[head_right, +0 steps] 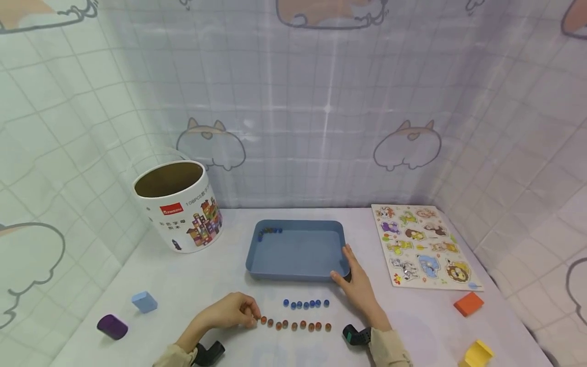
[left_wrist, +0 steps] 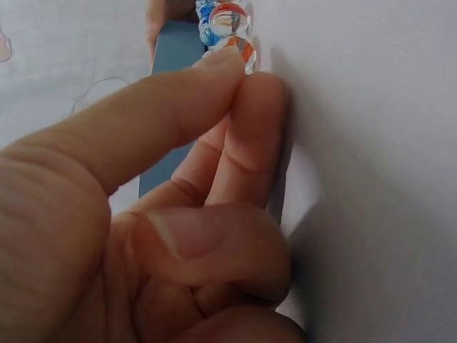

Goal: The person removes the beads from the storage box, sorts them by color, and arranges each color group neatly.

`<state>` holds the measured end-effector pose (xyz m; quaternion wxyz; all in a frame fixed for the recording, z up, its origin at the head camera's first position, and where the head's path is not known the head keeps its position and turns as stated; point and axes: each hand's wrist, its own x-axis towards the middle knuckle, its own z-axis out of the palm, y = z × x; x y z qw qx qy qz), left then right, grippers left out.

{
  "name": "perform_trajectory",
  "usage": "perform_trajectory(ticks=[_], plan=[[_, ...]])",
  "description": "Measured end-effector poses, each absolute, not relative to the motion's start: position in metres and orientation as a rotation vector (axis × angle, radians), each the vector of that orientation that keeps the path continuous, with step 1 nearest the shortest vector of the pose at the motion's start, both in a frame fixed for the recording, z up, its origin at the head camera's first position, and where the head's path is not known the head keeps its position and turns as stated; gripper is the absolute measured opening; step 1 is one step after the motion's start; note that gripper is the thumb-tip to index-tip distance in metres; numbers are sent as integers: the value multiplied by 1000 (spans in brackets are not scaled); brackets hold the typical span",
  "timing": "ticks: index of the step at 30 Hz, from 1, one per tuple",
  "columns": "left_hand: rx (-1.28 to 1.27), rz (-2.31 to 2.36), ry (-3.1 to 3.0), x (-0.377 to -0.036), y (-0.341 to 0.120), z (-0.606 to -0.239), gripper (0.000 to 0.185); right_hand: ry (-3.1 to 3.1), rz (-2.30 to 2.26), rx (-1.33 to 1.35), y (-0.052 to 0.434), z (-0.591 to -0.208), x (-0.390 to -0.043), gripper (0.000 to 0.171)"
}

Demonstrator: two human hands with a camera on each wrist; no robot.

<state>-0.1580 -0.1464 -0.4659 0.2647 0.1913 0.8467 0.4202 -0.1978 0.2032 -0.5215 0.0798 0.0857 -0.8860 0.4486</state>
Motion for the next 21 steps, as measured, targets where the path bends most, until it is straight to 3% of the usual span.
perform_trajectory(ticks=[11, 21], plan=[[497, 1095, 2365, -170, -151, -446, 12, -2634, 1350, 279, 204, -521, -197, 79], [349, 1358, 2327, -253, -139, -410, 41, -2609, 1321, 284, 204, -521, -198, 78]])
